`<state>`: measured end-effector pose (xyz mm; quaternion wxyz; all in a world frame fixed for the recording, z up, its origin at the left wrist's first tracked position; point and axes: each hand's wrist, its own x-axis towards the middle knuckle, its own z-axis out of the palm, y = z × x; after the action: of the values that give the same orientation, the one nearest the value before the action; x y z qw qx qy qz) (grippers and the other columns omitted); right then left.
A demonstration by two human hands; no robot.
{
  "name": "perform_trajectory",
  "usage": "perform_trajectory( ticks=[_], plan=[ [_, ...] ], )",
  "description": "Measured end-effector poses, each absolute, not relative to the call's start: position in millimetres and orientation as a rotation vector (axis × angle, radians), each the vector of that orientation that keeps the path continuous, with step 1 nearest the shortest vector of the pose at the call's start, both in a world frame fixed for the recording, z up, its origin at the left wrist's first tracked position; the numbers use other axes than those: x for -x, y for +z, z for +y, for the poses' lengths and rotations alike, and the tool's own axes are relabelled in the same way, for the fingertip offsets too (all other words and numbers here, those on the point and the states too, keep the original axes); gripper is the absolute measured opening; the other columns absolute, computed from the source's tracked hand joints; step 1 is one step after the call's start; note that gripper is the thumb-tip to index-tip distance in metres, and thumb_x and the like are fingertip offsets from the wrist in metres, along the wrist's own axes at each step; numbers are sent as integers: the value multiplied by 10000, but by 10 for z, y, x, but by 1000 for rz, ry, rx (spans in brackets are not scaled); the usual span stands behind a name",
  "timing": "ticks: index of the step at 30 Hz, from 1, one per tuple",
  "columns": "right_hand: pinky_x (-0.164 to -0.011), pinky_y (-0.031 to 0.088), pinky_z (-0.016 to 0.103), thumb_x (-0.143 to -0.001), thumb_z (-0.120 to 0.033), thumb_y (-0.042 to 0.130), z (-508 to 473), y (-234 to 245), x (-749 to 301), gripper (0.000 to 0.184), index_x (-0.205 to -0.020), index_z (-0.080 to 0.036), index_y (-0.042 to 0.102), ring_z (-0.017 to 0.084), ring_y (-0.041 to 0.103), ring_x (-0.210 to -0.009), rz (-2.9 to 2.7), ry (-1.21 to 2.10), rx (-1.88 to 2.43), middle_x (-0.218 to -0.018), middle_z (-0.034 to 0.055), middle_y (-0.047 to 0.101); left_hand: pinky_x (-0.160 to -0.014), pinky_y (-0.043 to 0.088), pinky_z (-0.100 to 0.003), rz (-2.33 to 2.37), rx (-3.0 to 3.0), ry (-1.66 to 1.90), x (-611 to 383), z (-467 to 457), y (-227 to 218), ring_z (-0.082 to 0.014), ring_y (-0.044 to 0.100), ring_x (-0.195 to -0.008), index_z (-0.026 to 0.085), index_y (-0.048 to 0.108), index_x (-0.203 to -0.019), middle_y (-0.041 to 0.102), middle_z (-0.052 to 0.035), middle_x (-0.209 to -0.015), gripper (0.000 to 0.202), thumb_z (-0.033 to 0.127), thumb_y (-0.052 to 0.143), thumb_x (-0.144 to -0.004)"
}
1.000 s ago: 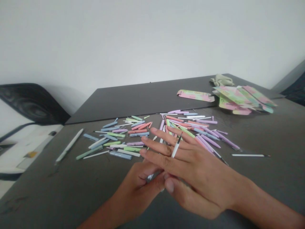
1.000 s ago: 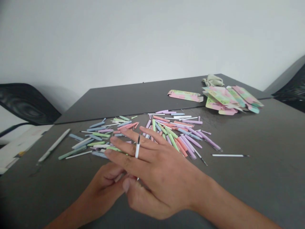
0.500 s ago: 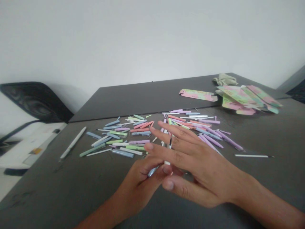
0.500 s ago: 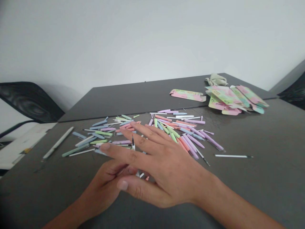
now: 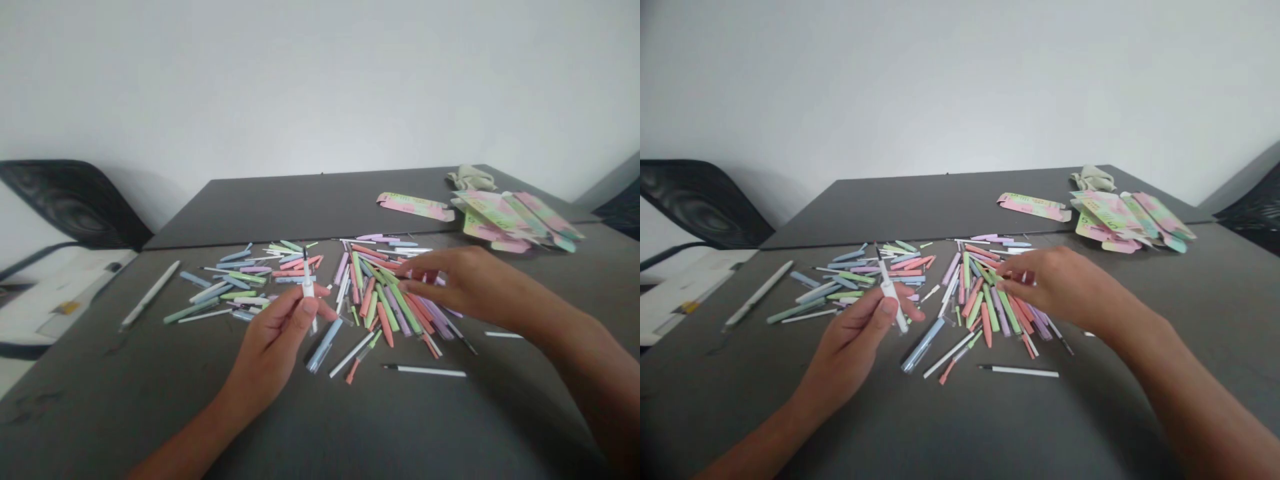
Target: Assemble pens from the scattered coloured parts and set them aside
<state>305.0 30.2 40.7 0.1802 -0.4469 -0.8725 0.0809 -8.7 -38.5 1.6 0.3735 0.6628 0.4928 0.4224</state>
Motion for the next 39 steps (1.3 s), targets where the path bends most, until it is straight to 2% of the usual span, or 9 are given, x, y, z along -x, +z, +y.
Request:
perform_trajectory(
  ticks=[3, 9, 13, 18, 23, 26, 30, 33, 39],
  plan=[
    [-606, 536, 330, -992, -407, 717, 336, 206, -3091, 207, -1030, -262, 860, 218, 744, -698, -2623, 310, 1235, -861, 44, 813, -891, 476, -307, 1304, -1687, 1127, 88, -368, 16, -196, 685, -927, 236, 782, -996, 816, -7, -1027, 405, 487, 489, -1117],
    [-848, 565, 412, -1072, -535, 579, 122, -4, -2844, 434, -1426, -326, 717, 258, 727, -994, -2680, 334, 1183, -1112, 78, 723, -815, 482, -321, 1380, -1610, 1203, 95, -347, 7, -187, 666, -857, 254, 793, -958, 810, -8, -1125, 412, 509, 503, -1103],
    [-906, 549, 451, -1084, -496, 569, 52, -57, -2732, 451, -1488, -317, 661, 265, 701, -1014, -2737, 400, 1149, -1102, 80, 676, -962, 470, -320, 1399, -1614, 1242, 110, -326, 15, -215, 679, -1133, 274, 788, -915, 794, -2, -1182, 390, 475, 514, -1106],
    [-809, 507, 398, -1063, -415, 627, 63, -39, -2790, 287, -1301, -331, 765, 247, 692, -943, -2725, 363, 1151, -1026, 57, 665, -998, 453, -300, 1387, -1637, 1260, 122, -304, 27, -196, 659, -1223, 297, 775, -925, 790, 29, -1204, 363, 449, 508, -1119],
    [-804, 484, 408, -1082, -506, 567, 63, -2, -2753, 344, -1195, -300, 818, 237, 663, -896, -2705, 331, 1141, -964, 62, 661, -924, 479, -312, 1399, -1609, 1248, 97, -303, 16, -190, 699, -1026, 278, 760, -978, 824, 13, -1035, 344, 459, 505, -1120],
    [-885, 480, 446, -1068, -488, 600, 54, -44, -2669, 331, -1147, -268, 835, 271, 646, -988, -2614, 205, 1099, -1026, 87, 670, -932, 478, -314, 1410, -1602, 1245, 95, -309, 0, -189, 692, -998, 275, 761, -992, 824, 12, -1041, 326, 454, 519, -1116],
    [-915, 470, 469, -1056, -412, 637, 39, -134, -2519, 303, -1259, -265, 808, 297, 619, -1028, -2536, 56, 1068, -1098, 105, 677, -1005, 453, -297, 1401, -1596, 1271, 118, -302, -15, -184, 671, -1120, 289, 764, -966, 814, 26, -1144, 327, 455, 525, -1117],
    [-923, 455, 473, -1076, -394, 604, 57, -167, -2391, 336, -1342, -282, 776, 297, 609, -1024, -2591, 5, 1075, -1116, 106, 687, -973, 466, -298, 1398, -1574, 1274, 123, -289, -7, -175, 685, -1059, 294, 771, -996, 812, 30, -1163, 343, 476, 508, -1121],
    [-954, 419, 508, -1077, -469, 587, 135, -126, -2248, 345, -1252, -276, 813, 331, 606, -1063, -2677, -91, 1135, -1093, 102, 704, -929, 491, -298, 1377, -1599, 1309, 106, -297, 41, -179, 701, -1056, 283, 766, -1069, 822, 20, -1146, 300, 429, 509, -1119]
  ],
)
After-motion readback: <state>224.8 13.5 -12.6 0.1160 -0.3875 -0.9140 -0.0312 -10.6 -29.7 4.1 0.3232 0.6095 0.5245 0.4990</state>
